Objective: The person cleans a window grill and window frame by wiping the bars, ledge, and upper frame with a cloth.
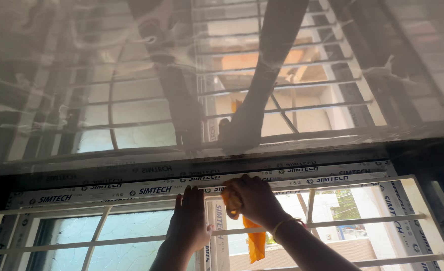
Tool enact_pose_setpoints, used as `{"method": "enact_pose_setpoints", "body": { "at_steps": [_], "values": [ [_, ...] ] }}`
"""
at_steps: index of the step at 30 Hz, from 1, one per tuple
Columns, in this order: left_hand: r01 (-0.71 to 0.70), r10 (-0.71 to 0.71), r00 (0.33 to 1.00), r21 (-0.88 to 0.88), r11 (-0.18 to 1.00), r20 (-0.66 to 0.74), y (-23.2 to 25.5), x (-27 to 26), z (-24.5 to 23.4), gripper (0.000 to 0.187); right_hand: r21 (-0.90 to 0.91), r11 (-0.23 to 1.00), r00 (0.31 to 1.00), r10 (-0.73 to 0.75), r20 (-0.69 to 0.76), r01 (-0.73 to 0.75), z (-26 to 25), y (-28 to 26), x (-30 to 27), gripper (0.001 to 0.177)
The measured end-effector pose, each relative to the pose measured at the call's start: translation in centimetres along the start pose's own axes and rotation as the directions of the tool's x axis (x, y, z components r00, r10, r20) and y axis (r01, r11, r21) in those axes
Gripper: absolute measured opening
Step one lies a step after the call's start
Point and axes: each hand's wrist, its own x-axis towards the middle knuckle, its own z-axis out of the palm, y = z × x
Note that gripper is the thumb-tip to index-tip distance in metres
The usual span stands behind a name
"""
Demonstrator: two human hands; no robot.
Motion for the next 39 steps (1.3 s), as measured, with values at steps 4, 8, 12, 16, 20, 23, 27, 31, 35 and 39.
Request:
{"method": "enact_pose_setpoints", "body": {
  "at_steps": [4, 8, 12, 16, 20, 23, 27, 31, 35, 39],
  "values": [
    [-0.045, 0.045, 0.995, 0.006, 0.999, -0.088, -0.4, 0.4, 1.5, 0.107, 0.044, 0.975, 0.965, -0.209, -0.160, 0.219, 3.3, -4.2, 2.3, 0.045],
    [-0.036, 0.036, 0.991, 0.009, 0.999, -0.130, -0.4, 0.3, 1.8, 0.107, -0.172, 0.976, 0.982, -0.154, -0.110, 0.134, 4.4, -4.5, 2.7, 0.026],
    [-0.029, 0.024, 0.994, -0.042, 0.999, -0.107, -0.3, 0.2, 1.4, 0.106, -0.243, 0.959, 0.976, -0.179, -0.121, 0.146, 3.7, -3.5, 1.9, 0.033],
    [-0.037, 0.035, 0.990, -0.014, 0.999, -0.136, -0.4, 0.3, 1.4, 0.109, -0.323, 0.928, 0.945, -0.260, -0.197, 0.188, 2.3, -0.1, -0.1, 0.031],
    [-0.032, 0.028, 0.994, -0.031, 0.999, -0.107, -0.6, 0.4, 1.4, 0.103, -0.315, 0.925, 0.935, -0.285, -0.211, 0.211, -0.4, 5.4, -2.4, 0.028],
    [-0.053, 0.049, 0.991, -0.025, 0.998, -0.127, -0.5, 0.4, 1.4, 0.103, -0.322, 0.922, 0.926, -0.299, -0.232, 0.217, -1.5, 7.2, -3.0, 0.033],
    [-0.021, 0.018, 0.996, -0.032, 0.999, -0.089, -0.2, 0.4, 1.2, 0.105, -0.379, 0.921, 0.979, -0.153, -0.134, 0.092, -1.1, 5.1, -2.1, 0.031],
    [-0.030, 0.029, 0.994, -0.007, 1.000, -0.101, -0.3, 0.7, 1.3, 0.110, -0.240, 0.946, 0.951, -0.260, -0.169, 0.216, 0.8, -0.3, -0.1, 0.046],
    [-0.041, 0.045, 0.995, 0.044, 0.998, -0.090, -0.4, 0.5, 1.8, 0.114, -0.082, 0.955, 0.929, -0.295, -0.222, 0.284, 3.3, -5.0, 1.4, 0.040],
    [-0.075, 0.076, 0.985, 0.012, 0.997, -0.155, -1.0, 0.8, 2.0, 0.112, -0.123, 0.961, 0.933, -0.270, -0.239, 0.247, 4.0, -4.7, 1.8, 0.045]
  ]
}}
